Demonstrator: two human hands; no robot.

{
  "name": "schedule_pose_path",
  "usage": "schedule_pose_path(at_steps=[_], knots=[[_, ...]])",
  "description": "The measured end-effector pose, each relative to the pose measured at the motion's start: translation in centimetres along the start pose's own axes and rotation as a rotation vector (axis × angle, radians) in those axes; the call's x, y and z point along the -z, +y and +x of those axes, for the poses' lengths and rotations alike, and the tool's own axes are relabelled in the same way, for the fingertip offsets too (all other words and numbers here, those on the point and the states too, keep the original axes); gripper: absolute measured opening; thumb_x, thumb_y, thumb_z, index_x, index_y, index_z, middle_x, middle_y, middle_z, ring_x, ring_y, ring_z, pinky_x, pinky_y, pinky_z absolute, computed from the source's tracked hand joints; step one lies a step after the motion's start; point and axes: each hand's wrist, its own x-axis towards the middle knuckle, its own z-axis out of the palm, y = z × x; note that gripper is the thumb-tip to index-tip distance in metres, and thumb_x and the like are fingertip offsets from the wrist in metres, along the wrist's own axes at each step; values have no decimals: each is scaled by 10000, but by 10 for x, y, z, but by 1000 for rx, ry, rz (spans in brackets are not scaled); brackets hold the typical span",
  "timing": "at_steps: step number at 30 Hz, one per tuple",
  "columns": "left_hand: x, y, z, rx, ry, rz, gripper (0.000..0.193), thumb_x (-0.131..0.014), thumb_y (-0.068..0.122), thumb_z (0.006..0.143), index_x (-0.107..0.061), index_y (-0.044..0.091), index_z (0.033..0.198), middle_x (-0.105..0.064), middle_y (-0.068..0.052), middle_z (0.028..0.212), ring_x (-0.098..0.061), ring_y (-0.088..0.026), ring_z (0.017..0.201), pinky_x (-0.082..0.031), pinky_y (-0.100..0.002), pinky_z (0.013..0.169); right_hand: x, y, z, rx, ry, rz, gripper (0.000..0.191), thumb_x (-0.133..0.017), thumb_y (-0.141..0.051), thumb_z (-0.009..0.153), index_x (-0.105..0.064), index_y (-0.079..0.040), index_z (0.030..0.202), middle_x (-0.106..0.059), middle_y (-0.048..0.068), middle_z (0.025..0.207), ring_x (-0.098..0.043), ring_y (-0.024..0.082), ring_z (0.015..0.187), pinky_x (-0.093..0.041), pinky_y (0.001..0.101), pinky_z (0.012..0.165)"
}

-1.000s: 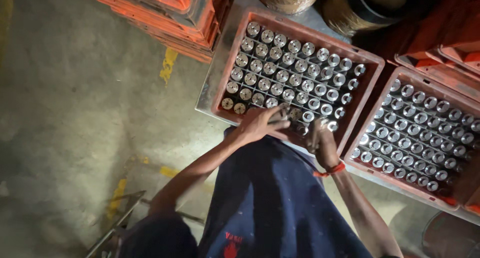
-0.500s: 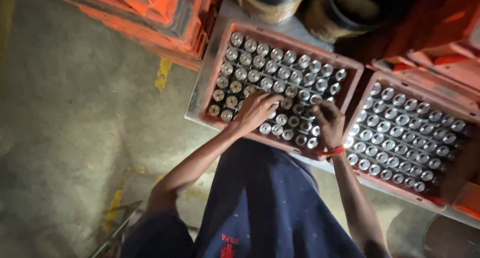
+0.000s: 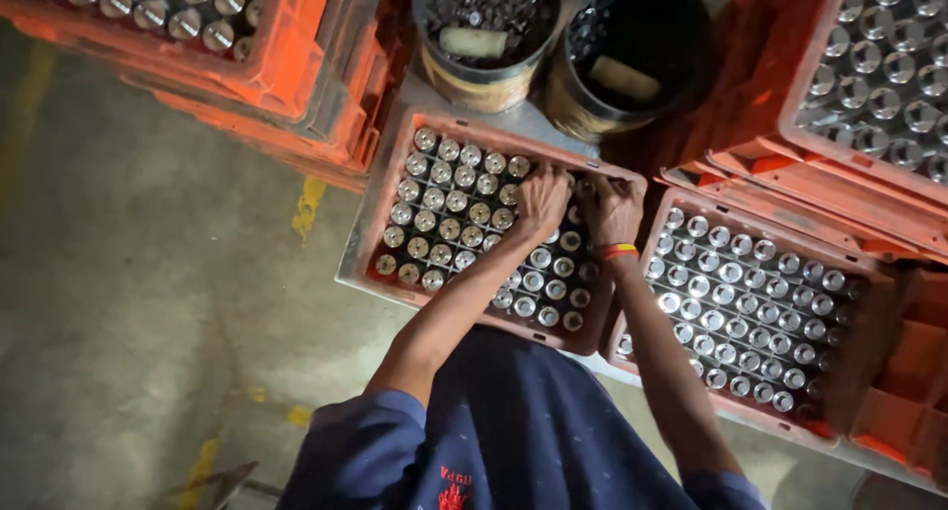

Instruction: The person repeatedly picks small metal caps from a bucket and places them into empty slots in a red plastic crate. The person works continuously to fill the crate with the caps.

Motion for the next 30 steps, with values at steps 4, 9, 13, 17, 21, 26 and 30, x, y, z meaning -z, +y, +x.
schedule_pose_path(at_steps=[4, 9, 13, 17, 21, 26, 30], knots=[[-3, -2, 8, -173, 64, 101, 226, -738, 168, 796, -727, 78, 1003, -702, -126, 1112, -732, -280, 834, -598, -396, 666, -6, -8, 7, -86, -31, -53, 206, -768, -250, 889, -757, -128, 1054, -713, 118, 813, -656, 310, 914, -437, 482, 998], [33, -31, 8, -187, -182, -248, 347, -723, 416, 923, -745, 76, 861, -746, -88, 1094, -702, -160, 769, -588, -343, 664, 23, 18, -9, -164, -41, 348, 205, -796, -295, 891, -785, -132, 1015, -742, 101, 899, -609, 284, 867, -448, 468, 941], [60, -48, -6, -236, 279, -855, 428, -745, 483, 979, -761, 56, 978, -769, -83, 992, -716, -169, 910, -585, -420, 824, 38, 44, -36, -564, 239, 1124, 319, -750, -444, 972, -717, -158, 1107, -691, 50, 999, -666, 183, 934, -557, 377, 890], [41, -24, -31, 489, -312, -1588, 725, -406, 722, 978, -719, 84, 1117, -734, -26, 876, -697, -38, 779, -449, -126, 648, 19, 31, -51, -790, 211, 1546, 377, -641, -442, 1044, -653, -121, 1240, -704, 59, 1076, -676, 218, 992, -562, 406, 926], [15, -30, -42, 359, -379, -938, 503, -533, 528, 1038, -654, 153, 1350, -741, -64, 895, -641, -196, 635, -477, -267, 460, 11, 0, -71, -670, -18, 834, 366, -593, -368, 1104, -613, -68, 1313, -695, 134, 1126, -662, 302, 981, -536, 450, 857], [-7, -47, -47, -215, 77, -446, 414, -712, 142, 893, -683, 132, 1305, -676, -152, 1256, -715, -216, 878, -611, -252, 593, 6, -17, -63, -273, 35, 295, 420, -705, -122, 956, -604, -27, 1353, -663, 269, 1218, -650, 444, 1069, -544, 483, 856], [-16, -48, -62, -284, 254, -554, 368, -664, 28, 971, -665, 141, 1322, -681, -70, 1302, -736, -226, 1064, -651, -277, 858, 9, -23, -62, -330, 80, 349, 307, -628, -53, 1038, -664, -92, 1340, -711, 204, 1219, -706, 370, 1095, -574, 430, 914]])
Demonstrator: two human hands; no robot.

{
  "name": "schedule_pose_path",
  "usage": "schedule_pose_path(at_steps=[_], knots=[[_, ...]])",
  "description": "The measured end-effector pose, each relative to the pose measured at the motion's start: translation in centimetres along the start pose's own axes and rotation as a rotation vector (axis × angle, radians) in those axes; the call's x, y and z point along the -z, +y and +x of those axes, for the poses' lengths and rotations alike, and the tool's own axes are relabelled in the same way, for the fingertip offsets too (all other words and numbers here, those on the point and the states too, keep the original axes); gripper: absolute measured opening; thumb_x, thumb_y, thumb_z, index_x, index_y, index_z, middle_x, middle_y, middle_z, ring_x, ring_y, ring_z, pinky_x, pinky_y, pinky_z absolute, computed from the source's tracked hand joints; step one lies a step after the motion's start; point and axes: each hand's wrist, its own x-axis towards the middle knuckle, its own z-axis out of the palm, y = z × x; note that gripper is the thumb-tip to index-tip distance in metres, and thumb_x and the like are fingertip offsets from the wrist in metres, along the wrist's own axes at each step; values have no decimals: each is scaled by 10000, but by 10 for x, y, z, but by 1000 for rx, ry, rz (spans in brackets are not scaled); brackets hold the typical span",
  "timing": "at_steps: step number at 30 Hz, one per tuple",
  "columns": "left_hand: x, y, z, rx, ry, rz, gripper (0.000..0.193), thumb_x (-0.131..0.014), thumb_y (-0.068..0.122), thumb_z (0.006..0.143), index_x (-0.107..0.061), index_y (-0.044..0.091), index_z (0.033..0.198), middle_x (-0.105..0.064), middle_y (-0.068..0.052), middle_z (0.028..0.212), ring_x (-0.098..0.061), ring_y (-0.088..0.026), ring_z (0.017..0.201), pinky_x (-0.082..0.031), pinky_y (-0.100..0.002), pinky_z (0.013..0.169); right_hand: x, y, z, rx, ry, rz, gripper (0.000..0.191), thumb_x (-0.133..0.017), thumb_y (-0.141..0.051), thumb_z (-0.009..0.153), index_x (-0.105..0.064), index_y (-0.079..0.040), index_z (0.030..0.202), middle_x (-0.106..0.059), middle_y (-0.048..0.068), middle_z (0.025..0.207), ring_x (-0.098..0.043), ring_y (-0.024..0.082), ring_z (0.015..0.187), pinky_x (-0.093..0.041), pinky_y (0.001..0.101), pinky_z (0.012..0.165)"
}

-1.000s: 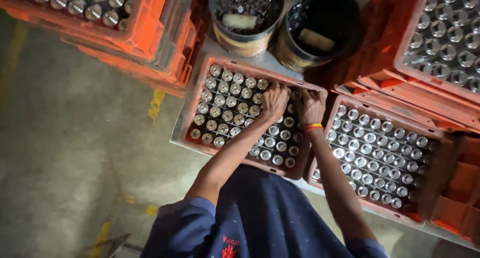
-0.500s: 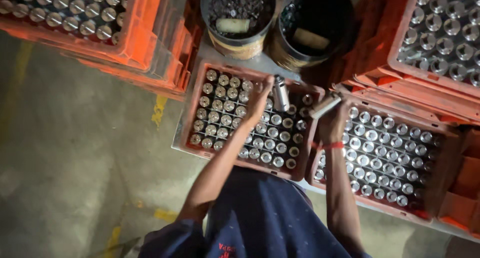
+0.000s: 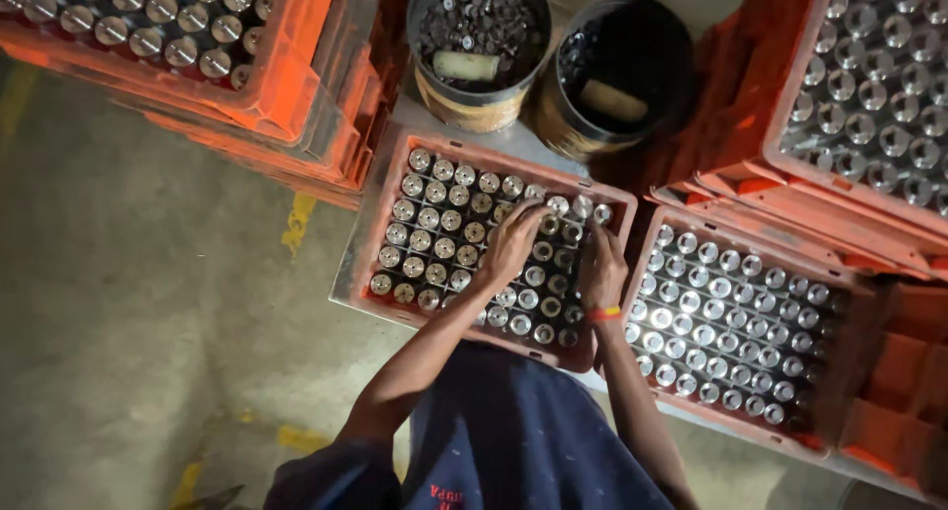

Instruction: The person repeatedly picks small metal caps from a bucket and places them into empty slots in a red plastic crate. The person works continuously to fill the crate with the caps.

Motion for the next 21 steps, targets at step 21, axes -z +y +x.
schedule_pose_path(at_steps=[21], knots=[[24, 34, 5, 661, -18, -715, 461, -600, 554, 919, -684, 146, 1114, -675, -99, 1079, -673, -221, 1029, -541, -418, 920, 62, 29, -14, -347, 133, 876, 391, -700, -375, 1088, -655, -86, 1348, -703, 62, 1111, -663, 162, 952, -542, 322, 835]])
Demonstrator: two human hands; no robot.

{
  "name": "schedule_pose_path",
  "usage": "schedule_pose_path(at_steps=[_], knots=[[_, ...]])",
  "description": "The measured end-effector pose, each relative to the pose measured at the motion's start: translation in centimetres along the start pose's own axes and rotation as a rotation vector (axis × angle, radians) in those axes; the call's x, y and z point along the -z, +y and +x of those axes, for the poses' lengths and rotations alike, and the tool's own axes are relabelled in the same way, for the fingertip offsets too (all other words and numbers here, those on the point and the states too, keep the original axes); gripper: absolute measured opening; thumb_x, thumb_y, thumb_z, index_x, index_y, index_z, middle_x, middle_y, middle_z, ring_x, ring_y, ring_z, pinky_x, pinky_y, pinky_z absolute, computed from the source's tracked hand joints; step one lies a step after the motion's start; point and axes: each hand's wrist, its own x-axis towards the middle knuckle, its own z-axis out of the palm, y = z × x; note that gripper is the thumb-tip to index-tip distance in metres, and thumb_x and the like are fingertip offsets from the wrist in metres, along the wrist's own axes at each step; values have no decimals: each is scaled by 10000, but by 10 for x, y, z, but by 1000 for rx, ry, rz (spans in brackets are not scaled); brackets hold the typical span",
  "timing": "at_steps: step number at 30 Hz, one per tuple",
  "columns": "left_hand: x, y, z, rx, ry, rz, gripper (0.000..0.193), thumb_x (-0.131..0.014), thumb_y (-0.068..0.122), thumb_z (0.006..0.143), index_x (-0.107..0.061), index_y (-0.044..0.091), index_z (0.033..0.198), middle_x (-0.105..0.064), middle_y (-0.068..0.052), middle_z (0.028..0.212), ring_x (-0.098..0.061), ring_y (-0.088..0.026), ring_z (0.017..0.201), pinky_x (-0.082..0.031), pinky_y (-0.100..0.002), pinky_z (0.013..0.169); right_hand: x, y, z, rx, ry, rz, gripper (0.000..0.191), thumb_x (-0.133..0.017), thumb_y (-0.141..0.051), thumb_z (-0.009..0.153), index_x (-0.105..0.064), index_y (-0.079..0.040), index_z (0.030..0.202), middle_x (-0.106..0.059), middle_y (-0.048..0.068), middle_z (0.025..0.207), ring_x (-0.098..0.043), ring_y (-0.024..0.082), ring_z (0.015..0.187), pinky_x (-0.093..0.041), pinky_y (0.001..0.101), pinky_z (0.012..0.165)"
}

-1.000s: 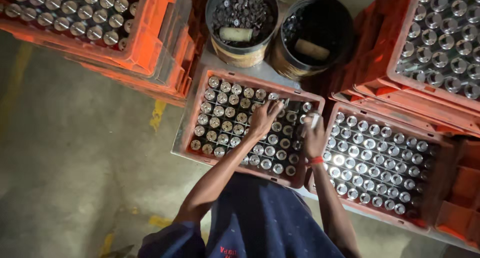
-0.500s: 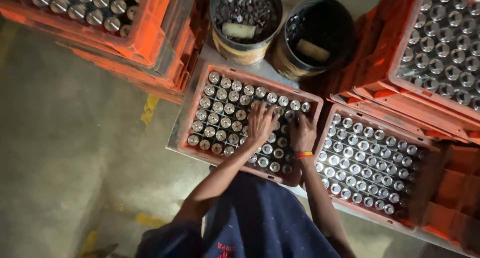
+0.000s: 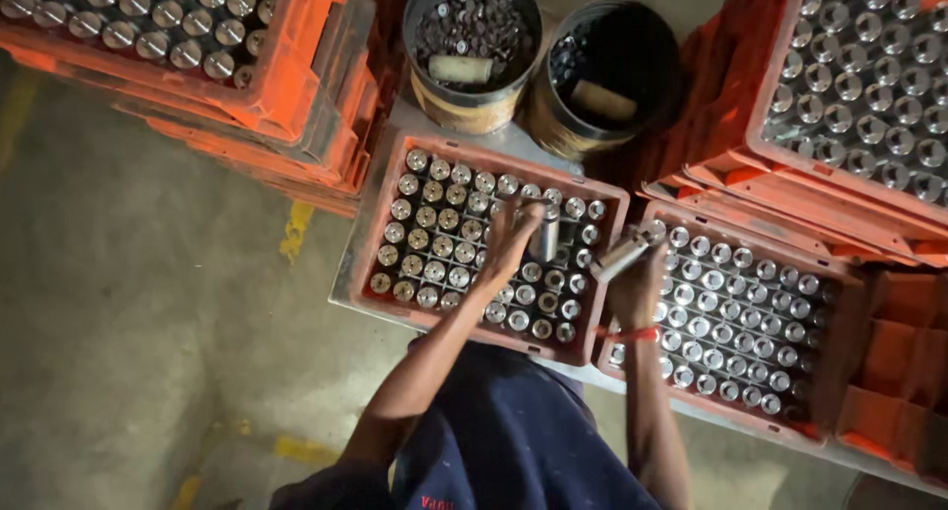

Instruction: The person repeatedly picks small metal caps from a bucket and places them into empty slots in a red plastic crate. The person works continuously to fill the crate with the caps.

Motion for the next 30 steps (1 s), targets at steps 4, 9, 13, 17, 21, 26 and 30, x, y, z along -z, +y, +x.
schedule_pose_path(at_steps=[4, 9, 13, 17, 21, 26, 30], knots=[[1, -11, -28, 372, -193, -268, 671, -487, 661, 1088, -694, 55, 1288, -598, -224, 865, -549, -274, 616, -420, -387, 492, -33, 21, -44, -380, -65, 294, 394, -676, -443, 1052, -635, -145, 1308, -640, 42, 855, -594, 154, 647, -463, 266, 520], [16, -32, -13, -190, -124, 809, 515, -703, 349, 951, -614, 113, 1399, -704, -155, 1177, -711, -211, 805, -561, -270, 607, -59, 32, -41, 329, -158, -817, 486, -753, -267, 932, -565, 12, 1284, -671, 205, 1001, -706, 350, 806, -575, 411, 631], [10, -41, -8, -737, -77, 949, 535, -666, 11, 886, -601, 124, 1405, -665, -168, 1406, -712, -210, 1052, -635, -232, 809, -62, 34, -22, 487, -139, -914, 317, -668, -94, 944, -665, -46, 1257, -690, 240, 1120, -703, 378, 951, -595, 434, 788], [11, -35, -29, -630, -39, 830, 410, -678, 8, 950, -673, 129, 1341, -643, -79, 1353, -689, -245, 1113, -620, -313, 863, -53, 31, -28, 284, -197, -972, 171, -646, -80, 993, -710, -63, 1151, -716, 167, 1058, -675, 327, 1002, -574, 453, 872], [7, -28, -39, -377, -17, 1141, 395, -742, 252, 917, -693, 57, 1257, -587, -146, 1189, -599, -324, 1081, -525, -462, 880, -55, 33, -37, 424, -273, -1080, 156, -702, -112, 920, -713, -81, 1073, -745, 148, 1025, -639, 347, 969, -538, 452, 819], [-7, -39, -18, -433, -27, 1318, 349, -710, 395, 910, -745, 77, 1049, -593, -177, 1241, -534, -351, 1183, -479, -482, 970, -70, 32, -27, 317, -291, -1220, 139, -796, -187, 883, -756, -109, 990, -717, 146, 804, -621, 355, 849, -513, 450, 774], [7, -38, -12, -492, -103, 1065, 414, -712, 455, 926, -754, 66, 1063, -591, -142, 1249, -562, -291, 1149, -503, -456, 980, -44, 3, -18, 322, -353, -857, 205, -808, -220, 847, -788, -90, 1004, -747, 104, 902, -625, 287, 786, -508, 394, 719]])
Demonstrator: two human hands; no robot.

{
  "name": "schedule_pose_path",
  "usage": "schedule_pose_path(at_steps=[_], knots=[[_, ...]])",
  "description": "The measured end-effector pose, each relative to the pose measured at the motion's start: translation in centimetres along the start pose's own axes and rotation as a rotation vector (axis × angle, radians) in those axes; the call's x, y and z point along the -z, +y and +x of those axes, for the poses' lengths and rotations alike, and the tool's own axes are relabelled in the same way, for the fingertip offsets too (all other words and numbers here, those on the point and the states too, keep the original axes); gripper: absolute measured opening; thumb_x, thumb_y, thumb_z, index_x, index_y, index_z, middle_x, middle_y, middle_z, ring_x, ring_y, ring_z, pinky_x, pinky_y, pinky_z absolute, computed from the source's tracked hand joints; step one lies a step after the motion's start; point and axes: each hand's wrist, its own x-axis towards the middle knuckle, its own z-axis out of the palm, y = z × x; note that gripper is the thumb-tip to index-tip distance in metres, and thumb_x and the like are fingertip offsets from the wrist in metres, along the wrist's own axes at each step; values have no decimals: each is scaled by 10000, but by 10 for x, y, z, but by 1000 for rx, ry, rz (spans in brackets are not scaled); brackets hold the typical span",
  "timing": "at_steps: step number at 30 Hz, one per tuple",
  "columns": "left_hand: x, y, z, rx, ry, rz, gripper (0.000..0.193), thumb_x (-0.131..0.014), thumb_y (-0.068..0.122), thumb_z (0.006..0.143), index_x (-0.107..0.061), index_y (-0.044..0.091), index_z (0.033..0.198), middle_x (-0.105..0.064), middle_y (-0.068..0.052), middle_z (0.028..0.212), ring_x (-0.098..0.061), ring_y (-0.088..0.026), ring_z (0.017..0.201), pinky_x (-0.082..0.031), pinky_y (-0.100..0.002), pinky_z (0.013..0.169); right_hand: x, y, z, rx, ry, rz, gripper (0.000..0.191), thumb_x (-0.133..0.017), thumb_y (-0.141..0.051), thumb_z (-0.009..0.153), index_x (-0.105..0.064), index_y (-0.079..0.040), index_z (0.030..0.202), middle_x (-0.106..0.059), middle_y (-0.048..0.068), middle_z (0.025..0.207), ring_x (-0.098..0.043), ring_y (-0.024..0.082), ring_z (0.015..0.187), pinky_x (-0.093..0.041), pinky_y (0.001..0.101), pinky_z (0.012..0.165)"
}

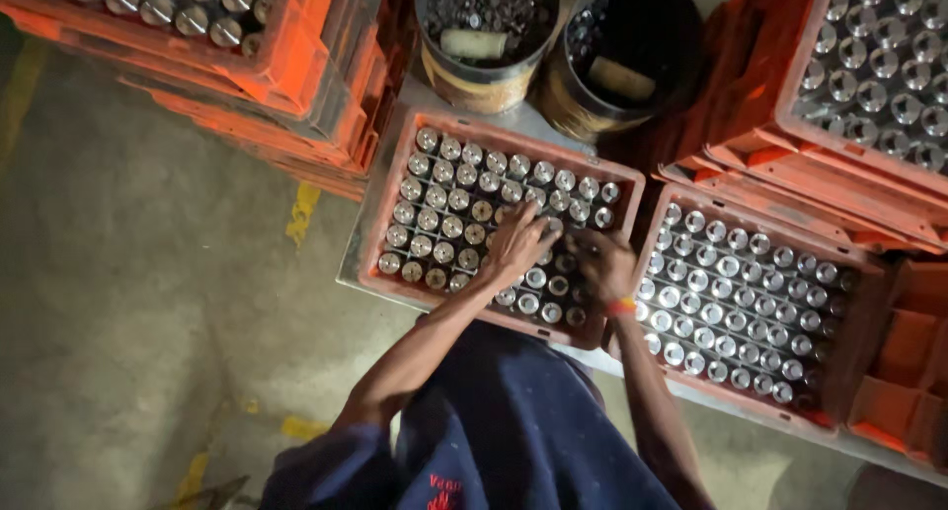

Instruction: The person repeatedly picks small metal caps from a bucket and places them into empty slots in a red plastic crate. The person works continuously to fill the crate with the caps.

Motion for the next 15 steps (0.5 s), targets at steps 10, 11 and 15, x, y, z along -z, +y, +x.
schedule_pose_path(at_steps=[10, 11, 15], knots=[[31, 33, -23, 817, -304, -1396, 707, -445, 659, 1045, -677, 89, 1393, -648, -198, 889, -599, -270, 664, -489, -342, 493, 2, -3, -33, -580, 168, 917, 450, -636, -383, 1021, -593, -71, 1343, -643, 51, 947, -606, 186, 741, -504, 355, 666], [32, 33, -26, 683, -282, -1054, 625, -529, 586, 1025, -654, 103, 1401, -681, -157, 971, -641, -243, 704, -510, -324, 527, -6, -7, -40, -565, 126, 779, 427, -624, -349, 1060, -584, -63, 1375, -626, 66, 952, -584, 196, 716, -474, 359, 641], [30, 22, -36, 125, -42, -233, 500, -713, 259, 922, -637, 147, 1404, -709, -127, 1195, -716, -215, 820, -603, -325, 644, -21, -11, -48, -184, 33, -146, 459, -738, -245, 940, -586, -14, 1307, -687, 214, 1095, -695, 409, 870, -555, 472, 665]])
